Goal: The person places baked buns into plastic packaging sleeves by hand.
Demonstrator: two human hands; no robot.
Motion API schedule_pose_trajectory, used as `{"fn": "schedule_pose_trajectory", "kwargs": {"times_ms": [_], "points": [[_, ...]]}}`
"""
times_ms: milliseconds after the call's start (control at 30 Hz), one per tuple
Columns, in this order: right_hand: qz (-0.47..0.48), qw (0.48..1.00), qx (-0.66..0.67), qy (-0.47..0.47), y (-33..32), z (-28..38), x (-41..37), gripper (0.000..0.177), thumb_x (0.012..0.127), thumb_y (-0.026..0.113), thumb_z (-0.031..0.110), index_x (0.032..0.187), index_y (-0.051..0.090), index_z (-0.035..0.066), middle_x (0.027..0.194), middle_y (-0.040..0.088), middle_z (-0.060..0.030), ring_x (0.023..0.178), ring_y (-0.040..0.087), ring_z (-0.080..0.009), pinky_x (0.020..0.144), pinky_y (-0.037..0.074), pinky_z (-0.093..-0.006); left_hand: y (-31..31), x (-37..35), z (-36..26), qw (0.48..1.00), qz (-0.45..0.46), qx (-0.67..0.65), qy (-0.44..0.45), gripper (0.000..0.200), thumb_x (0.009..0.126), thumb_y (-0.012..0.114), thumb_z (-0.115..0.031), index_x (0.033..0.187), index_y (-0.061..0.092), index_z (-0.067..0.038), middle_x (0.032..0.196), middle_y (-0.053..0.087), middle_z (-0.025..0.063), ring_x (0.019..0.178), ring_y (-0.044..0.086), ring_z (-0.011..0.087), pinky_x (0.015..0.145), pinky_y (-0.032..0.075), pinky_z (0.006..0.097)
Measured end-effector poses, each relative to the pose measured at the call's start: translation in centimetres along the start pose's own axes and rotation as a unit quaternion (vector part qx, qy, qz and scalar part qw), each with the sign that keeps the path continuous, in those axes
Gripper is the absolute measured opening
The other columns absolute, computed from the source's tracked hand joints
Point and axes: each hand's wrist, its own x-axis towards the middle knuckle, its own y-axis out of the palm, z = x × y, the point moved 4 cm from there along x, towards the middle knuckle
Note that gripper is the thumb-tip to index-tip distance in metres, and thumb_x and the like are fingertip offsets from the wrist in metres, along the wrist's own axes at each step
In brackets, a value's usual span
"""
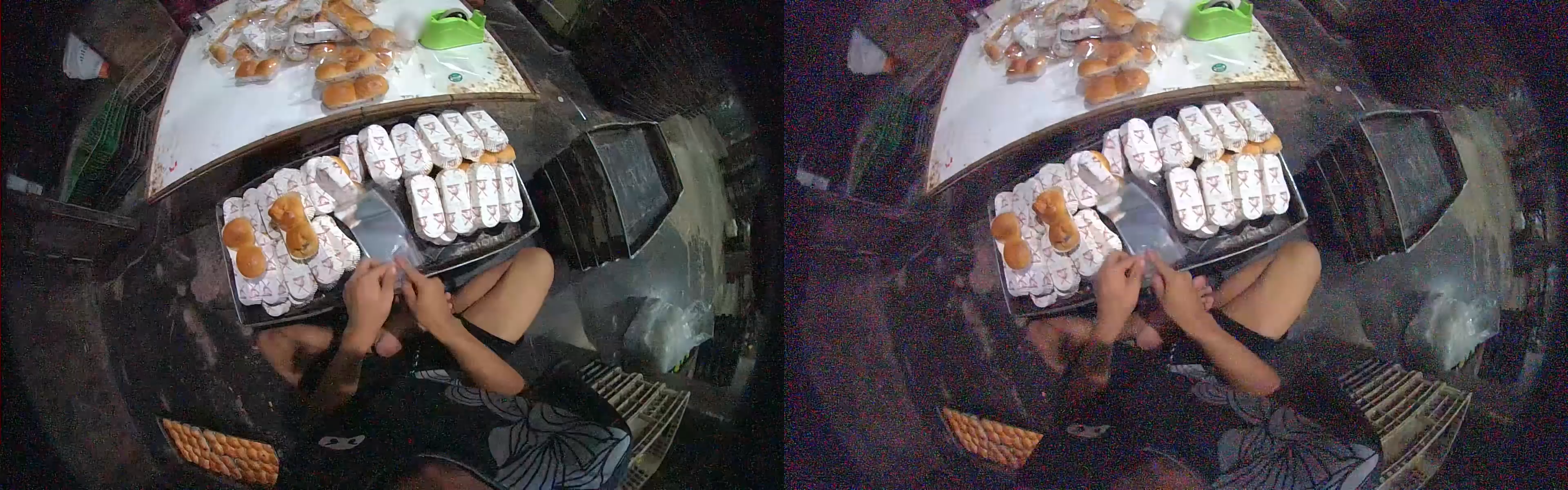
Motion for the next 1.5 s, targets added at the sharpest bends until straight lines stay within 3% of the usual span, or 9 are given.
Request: {"fn": "schedule_pose_trajectory", "kwargs": {"times_ms": [367, 433, 500, 567, 633, 767, 933, 1167, 1500], "points": [[0.014, 0.981, 0.186, -0.045, 1.9, -0.7, 1.9, 0.026, 0.081, 0.05, 0.012, 0.104, 0.055, 0.001, 0.071, 0.062, -0.0104, 0.058, 0.059, -0.0187, 0.055, 0.046, -0.0314, -1.9, -0.9, -2.0, 0.971, -0.223, -0.084, -0.031, 0.012, 0.074, 0.06, -0.007, 0.085, 0.063, -0.001, 0.063, 0.045, 0.006, 0.058, 0.044, 0.0139, 0.052, 0.035, 0.026], [0.189, 0.676, 0.673, 0.231, 1.0, -2.1, 3.2, 0.03, 0.087, 0.043, 0.015, 0.113, 0.048, 0.002, 0.073, 0.059, 0.0013, 0.056, 0.054, -0.0155, 0.053, 0.045, -0.0252, -1.1, -2.0, -3.7, 0.98, -0.155, -0.023, 0.12, 0.008, 0.072, 0.061, -0.004, 0.078, 0.063, 0.001, 0.065, 0.047, 0.0064, 0.061, 0.046, 0.0152, 0.054, 0.037, 0.0282], [0.074, 0.799, 0.53, 0.274, 0.5, 3.0, 4.6, 0.035, 0.09, 0.036, 0.025, 0.117, 0.041, 0.003, 0.085, 0.058, -0.0059, 0.074, 0.055, -0.0171, 0.068, 0.046, -0.03, -0.4, -1.9, -3.2, 0.991, -0.086, -0.053, 0.083, 0.018, 0.075, 0.058, -0.008, 0.092, 0.06, -0.001, 0.075, 0.052, 0.0058, 0.07, 0.051, 0.0179, 0.062, 0.041, 0.029], [-0.047, 0.633, 0.756, 0.16, 1.4, 4.9, 5.1, 0.036, 0.09, 0.036, 0.029, 0.114, 0.041, 0.004, 0.108, 0.051, -0.0153, 0.096, 0.05, -0.0201, 0.085, 0.04, -0.0343, 0.6, -0.7, -0.6, 0.69, -0.254, -0.667, -0.118, 0.04, 0.08, 0.054, -0.014, 0.117, 0.045, -0.004, 0.068, 0.05, 0.0071, 0.067, 0.053, 0.0205, 0.06, 0.044, 0.0318], [0.153, 0.456, 0.86, 0.171, 4.4, 5.4, 2.8, 0.045, 0.09, 0.037, 0.026, 0.127, 0.028, 0.003, 0.129, 0.031, -0.0218, 0.12, 0.031, -0.0302, 0.1, 0.027, -0.0369, -0.8, -1.5, 6.2, 0.901, -0.141, -0.395, -0.111, 0.044, 0.082, 0.053, -0.017, 0.121, 0.037, -0.006, 0.079, 0.054, 0.0054, 0.08, 0.054, 0.0203, 0.071, 0.045, 0.035], [-0.065, 0.998, -0.015, -0.024, 5.1, -1.5, 5.0, 0.074, 0.08, 0.05, 0.042, 0.128, 0.019, -0.005, 0.128, 0.03, -0.0252, 0.117, 0.031, -0.0373, 0.098, 0.026, -0.0445, -4.6, -0.3, 9.6, 0.702, -0.195, -0.656, -0.198, 0.024, 0.085, 0.049, -0.025, 0.105, 0.049, -0.011, 0.091, 0.053, 0.0015, 0.091, 0.048, 0.0141, 0.079, 0.041, 0.0364], [-0.088, 0.902, -0.398, 0.146, -0.1, -9.7, 14.2, 0.068, 0.07, 0.059, 0.025, 0.123, 0.028, -0.004, 0.115, 0.041, -0.022, 0.109, 0.039, -0.0381, 0.084, 0.038, -0.0472, -8.2, 0.8, 6.2, 0.522, -0.206, -0.796, -0.228, 0.048, 0.08, 0.047, -0.032, 0.114, 0.04, 0.001, 0.107, 0.047, 0.0125, 0.1, 0.046, 0.0263, 0.087, 0.037, 0.052], [0.241, 0.754, 0.565, 0.233, 1.6, -4.4, 4.2, 0.046, 0.065, 0.052, 0.009, 0.109, 0.048, -0.003, 0.104, 0.055, -0.0126, 0.09, 0.057, -0.0238, 0.081, 0.044, -0.0333, -10.0, 0.9, 4.7, 0.406, -0.163, -0.882, -0.175, 0.047, 0.078, 0.045, -0.026, 0.114, 0.039, 0.003, 0.109, 0.047, 0.0158, 0.105, 0.044, 0.0324, 0.092, 0.033, 0.052], [0.254, 0.964, -0.015, -0.074, -0.8, 11.1, 3.4, 0.057, 0.075, 0.057, 0.042, 0.111, 0.047, -0.002, 0.088, 0.057, -0.0246, 0.077, 0.056, -0.0399, 0.076, 0.043, -0.0422, -9.1, 0.0, 1.5, 0.637, -0.187, -0.747, 0.019, 0.069, 0.076, 0.047, -0.019, 0.133, 0.011, -0.011, 0.12, 0.038, 0.0194, 0.109, 0.041, 0.0377, 0.089, 0.038, 0.0522]]}}
